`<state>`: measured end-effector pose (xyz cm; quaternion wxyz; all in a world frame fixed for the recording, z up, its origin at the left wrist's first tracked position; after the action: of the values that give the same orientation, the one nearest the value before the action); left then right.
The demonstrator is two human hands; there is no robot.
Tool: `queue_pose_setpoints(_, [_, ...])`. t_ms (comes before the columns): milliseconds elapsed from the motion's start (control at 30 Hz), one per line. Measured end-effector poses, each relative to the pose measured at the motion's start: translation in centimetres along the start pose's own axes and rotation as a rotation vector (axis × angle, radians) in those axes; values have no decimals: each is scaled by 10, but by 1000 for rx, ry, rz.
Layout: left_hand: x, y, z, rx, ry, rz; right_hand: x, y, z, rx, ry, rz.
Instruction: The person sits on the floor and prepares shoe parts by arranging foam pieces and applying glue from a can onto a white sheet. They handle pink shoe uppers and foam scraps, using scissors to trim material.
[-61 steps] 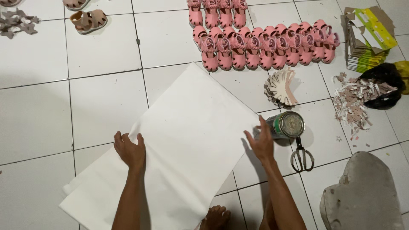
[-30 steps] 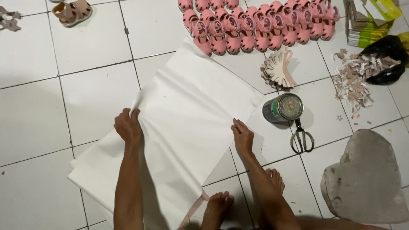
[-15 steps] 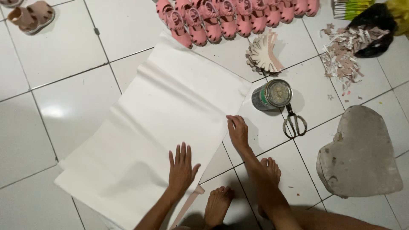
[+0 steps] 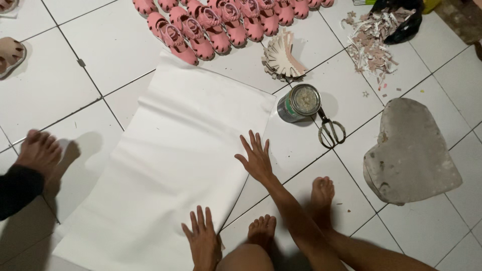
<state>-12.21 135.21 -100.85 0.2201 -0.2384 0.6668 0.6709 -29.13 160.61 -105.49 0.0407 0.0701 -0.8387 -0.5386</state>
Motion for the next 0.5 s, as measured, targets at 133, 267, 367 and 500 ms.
queue_pose_setpoints(133, [-26, -40, -35, 93, 70, -126, 1, 0, 2, -22, -6, 15])
queue_pose_setpoints(267, [-37, -47, -39, 65, 50, -158, -1, -2, 2, 37, 0, 78])
queue_pose_setpoints(367, [-29, -6, -21, -434, -228, 318, -1, 4, 8, 131, -37, 207])
queue_pose_setpoints(500, [30, 40, -10, -458, -33, 369, 18, 21, 26, 284, -117, 289])
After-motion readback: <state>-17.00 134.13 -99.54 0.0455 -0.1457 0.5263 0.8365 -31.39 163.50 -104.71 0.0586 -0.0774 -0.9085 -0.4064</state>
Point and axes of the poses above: each hand's wrist, its own x-axis towards the middle knuckle, its own y-axis out of the back of the hand, z = x × y, the point moved 2 cm from there along x, towards the middle knuckle, and after that the axes turned 11 degrees about y, right-handed, at the moved point
